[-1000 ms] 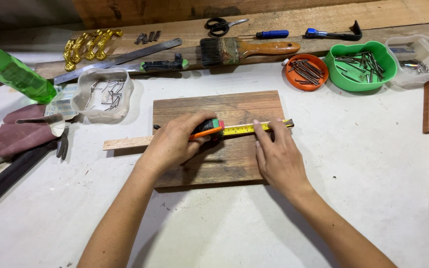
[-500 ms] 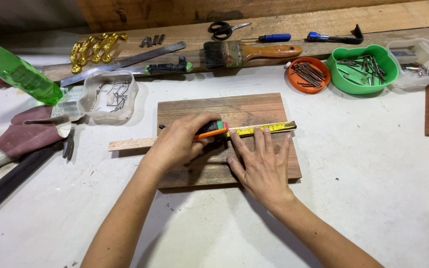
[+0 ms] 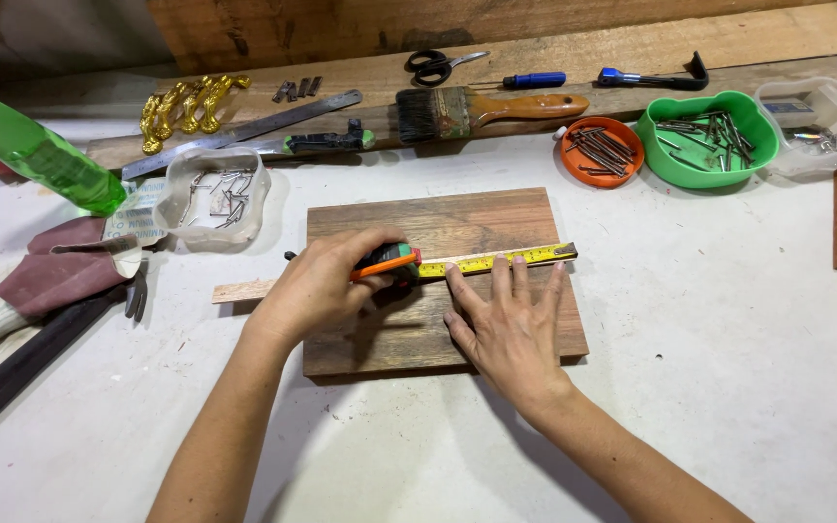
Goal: The recorder is sanding a small piece of wood, then measuring and marking it with a pencil and tape measure before hammering a nail into it to join another piece.
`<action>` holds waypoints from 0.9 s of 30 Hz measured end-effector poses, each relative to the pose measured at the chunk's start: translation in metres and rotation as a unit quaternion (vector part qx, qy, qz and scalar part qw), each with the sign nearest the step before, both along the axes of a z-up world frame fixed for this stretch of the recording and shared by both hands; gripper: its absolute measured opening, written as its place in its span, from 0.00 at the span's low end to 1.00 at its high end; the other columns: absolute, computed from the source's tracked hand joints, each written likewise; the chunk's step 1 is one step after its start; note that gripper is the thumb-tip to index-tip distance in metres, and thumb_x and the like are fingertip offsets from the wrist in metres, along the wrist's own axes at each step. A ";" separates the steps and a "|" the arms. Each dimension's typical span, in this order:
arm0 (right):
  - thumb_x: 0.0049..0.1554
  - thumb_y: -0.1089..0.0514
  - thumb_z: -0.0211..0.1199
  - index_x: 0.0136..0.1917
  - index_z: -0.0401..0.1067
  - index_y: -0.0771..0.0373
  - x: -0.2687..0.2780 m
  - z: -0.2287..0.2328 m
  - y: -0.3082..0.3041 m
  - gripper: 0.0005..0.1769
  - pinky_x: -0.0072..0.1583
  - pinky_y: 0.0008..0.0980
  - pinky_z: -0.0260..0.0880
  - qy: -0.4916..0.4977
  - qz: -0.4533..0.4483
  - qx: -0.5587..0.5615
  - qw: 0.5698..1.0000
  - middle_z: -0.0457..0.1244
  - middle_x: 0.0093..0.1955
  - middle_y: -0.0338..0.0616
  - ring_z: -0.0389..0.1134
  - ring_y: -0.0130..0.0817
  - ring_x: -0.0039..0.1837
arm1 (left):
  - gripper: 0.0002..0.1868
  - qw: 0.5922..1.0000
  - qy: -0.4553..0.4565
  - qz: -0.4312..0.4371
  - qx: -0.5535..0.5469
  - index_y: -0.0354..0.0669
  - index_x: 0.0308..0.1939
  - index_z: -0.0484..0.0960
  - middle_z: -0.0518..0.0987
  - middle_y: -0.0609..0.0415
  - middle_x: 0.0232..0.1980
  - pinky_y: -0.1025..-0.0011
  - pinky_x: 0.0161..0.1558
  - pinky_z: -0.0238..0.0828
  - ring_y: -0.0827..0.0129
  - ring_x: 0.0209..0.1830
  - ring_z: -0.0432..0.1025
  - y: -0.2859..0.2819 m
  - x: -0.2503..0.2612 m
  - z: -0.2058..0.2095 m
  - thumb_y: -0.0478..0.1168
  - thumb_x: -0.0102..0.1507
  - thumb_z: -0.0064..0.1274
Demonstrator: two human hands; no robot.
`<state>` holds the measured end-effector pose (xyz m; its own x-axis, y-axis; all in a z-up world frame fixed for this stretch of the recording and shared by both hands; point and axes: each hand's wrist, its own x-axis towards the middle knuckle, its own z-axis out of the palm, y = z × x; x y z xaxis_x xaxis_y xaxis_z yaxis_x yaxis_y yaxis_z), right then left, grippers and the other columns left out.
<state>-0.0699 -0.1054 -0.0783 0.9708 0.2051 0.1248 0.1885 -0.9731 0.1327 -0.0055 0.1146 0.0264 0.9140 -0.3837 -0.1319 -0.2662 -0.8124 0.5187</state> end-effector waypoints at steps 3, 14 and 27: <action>0.63 0.29 0.38 0.81 0.46 0.34 0.004 -0.011 -0.002 0.35 0.70 0.81 0.32 -0.028 0.014 -0.009 0.999 0.54 0.71 0.66 0.54 0.65 0.75 | 0.31 0.999 0.011 0.034 0.015 0.65 0.61 0.78 0.85 0.56 0.54 0.58 0.54 0.76 0.60 0.54 0.79 0.009 -0.002 0.005 0.35 0.56 0.62; 0.62 0.28 0.42 0.80 0.43 0.21 0.003 0.011 0.010 0.34 0.70 0.79 0.34 -0.037 0.027 -0.045 0.998 0.58 0.66 0.71 0.60 0.72 0.68 | 0.31 0.996 -0.082 -0.038 -0.009 0.56 0.60 0.78 0.83 0.49 0.54 0.56 0.54 0.74 0.51 0.53 0.77 0.020 0.002 -0.006 0.33 0.53 0.63; 0.61 0.28 0.41 0.80 0.44 0.25 0.005 0.010 0.013 0.35 0.70 0.79 0.32 -0.024 0.028 -0.048 0.998 0.57 0.64 0.76 0.58 0.74 0.69 | 0.31 0.994 -0.008 -0.004 0.113 0.66 0.61 0.79 0.86 0.53 0.48 0.58 0.53 0.77 0.59 0.48 0.81 0.008 0.008 0.015 0.37 0.54 0.63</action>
